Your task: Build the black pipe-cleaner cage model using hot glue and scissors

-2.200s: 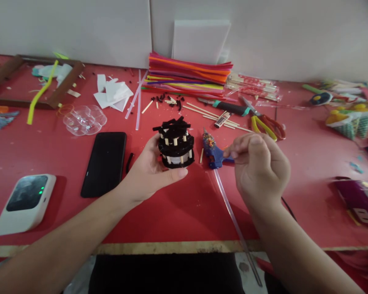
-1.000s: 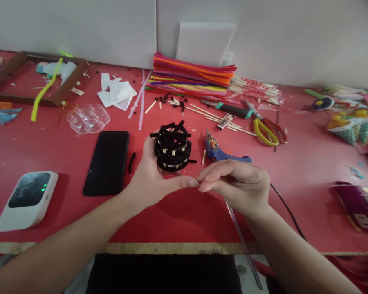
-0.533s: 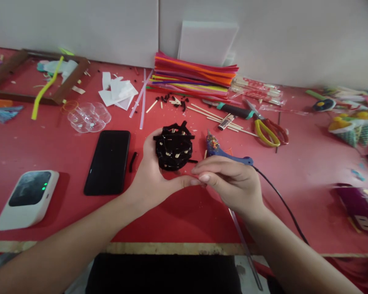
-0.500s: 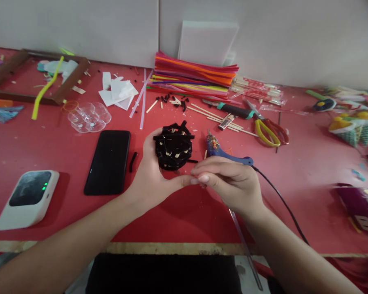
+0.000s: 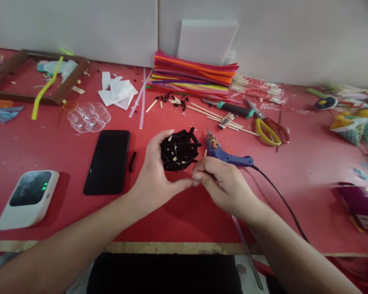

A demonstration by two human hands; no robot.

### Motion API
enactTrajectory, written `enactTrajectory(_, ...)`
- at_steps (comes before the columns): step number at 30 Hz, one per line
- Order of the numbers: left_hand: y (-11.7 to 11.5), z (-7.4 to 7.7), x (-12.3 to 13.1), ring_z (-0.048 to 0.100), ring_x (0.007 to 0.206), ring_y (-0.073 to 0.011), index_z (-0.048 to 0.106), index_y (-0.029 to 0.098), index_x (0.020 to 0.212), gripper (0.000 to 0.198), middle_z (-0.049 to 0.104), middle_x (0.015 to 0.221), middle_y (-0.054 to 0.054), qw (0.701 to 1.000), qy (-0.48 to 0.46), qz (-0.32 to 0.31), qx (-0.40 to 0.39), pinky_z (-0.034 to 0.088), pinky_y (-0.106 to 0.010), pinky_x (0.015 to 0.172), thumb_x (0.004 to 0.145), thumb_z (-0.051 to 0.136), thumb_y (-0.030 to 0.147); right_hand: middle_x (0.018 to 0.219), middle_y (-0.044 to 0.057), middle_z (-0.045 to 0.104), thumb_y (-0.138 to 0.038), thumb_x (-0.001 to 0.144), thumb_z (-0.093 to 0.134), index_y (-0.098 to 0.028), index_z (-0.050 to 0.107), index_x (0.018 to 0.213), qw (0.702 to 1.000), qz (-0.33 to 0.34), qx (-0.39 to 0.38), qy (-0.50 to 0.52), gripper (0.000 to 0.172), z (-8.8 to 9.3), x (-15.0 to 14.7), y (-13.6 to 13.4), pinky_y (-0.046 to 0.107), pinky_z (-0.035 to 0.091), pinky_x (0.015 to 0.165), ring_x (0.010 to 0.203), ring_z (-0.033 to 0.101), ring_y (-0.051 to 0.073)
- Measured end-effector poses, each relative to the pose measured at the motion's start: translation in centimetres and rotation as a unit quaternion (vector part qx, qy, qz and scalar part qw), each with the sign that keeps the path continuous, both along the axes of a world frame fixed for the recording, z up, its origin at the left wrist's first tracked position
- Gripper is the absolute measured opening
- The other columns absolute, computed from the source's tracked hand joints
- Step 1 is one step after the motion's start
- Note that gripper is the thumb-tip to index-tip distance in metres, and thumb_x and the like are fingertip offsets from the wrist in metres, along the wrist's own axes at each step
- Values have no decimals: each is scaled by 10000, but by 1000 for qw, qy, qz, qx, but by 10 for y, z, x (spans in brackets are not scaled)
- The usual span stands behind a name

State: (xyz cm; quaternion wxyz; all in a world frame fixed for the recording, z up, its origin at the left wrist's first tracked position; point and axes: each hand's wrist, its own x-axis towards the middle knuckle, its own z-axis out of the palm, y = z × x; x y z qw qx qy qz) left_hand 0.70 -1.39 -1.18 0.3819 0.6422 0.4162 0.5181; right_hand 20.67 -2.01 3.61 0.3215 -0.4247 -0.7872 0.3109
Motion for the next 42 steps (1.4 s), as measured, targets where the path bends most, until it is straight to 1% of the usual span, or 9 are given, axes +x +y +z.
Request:
enactTrajectory(6,4,5,-3,619,1359,-403,347,295,1429,1058,523,1471,-164,997,-28,6,-66,593,-590,1077,629,1001,524,691,-34,490,-380,1102,490,-222,526,765,986,-46,-74,140,373,-1,7,-1,264,375,546,591,459,104)
enactTrajectory(12,3,2,-3,703,1228,-390,335,339,1436,1058,592,1373,-134,988,-73,-21,-136,675,-566,905,633,1009,478,578,-65,260,-455,1017,641,-225,346,615,873,24,-203,443,549,20,12,8,277,283,432,443,332,94)
enactTrajectory(16,4,5,-3,738,1176,-335,377,293,1362,899,610,1365,-133,985,-84,-4,-148,684,-523,904,693,969,388,557,-82,108,-442,981,702,-234,187,626,849,-24,-195,490,659,29,23,17,277,176,352,397,118,91)
enactTrajectory(18,6,9,-4,751,1149,-296,403,271,1292,774,647,1306,-110,985,-98,15,-142,672,-497,948,731,931,347,558,-81,140,-464,996,678,-241,223,623,867,-70,-152,469,629,26,29,19,271,194,354,411,127,97)
enactTrajectory(20,7,13,-4,758,1127,-255,409,267,1230,669,675,1240,-74,985,-115,28,-127,657,-461,983,769,891,309,550,-65,335,-447,1004,669,-249,404,623,914,-105,-78,384,504,17,32,18,269,324,410,440,318,107)
enactTrajectory(23,7,16,-3,739,1163,-216,403,273,1208,594,659,1274,-58,985,-138,39,-96,630,-416,1030,813,846,266,763,1,706,-296,973,724,-255,705,808,986,-109,73,104,171,0,28,14,315,530,643,705,660,162)
enactTrajectory(28,3,18,-3,707,1193,-196,383,298,1344,654,603,1379,-71,989,-131,13,-65,605,-378,1049,853,813,268,991,82,808,-34,1003,428,-186,764,1094,959,52,222,-168,379,-13,15,9,364,570,800,868,714,204)
enactTrajectory(34,4,21,-3,716,1165,-208,449,287,1360,629,669,1306,-61,982,-150,-18,-112,614,-382,1022,856,826,294,764,39,726,-209,1047,558,-179,741,1160,956,39,220,-192,218,-9,15,9,332,512,708,692,629,179)
enactTrajectory(42,7,22,-2,737,1076,-196,534,253,1160,496,717,1175,-34,972,-183,-4,-145,632,-380,982,818,884,336,845,27,778,-182,1002,628,-225,719,1119,979,28,176,-98,155,-8,17,7,296,554,681,707,670,156)
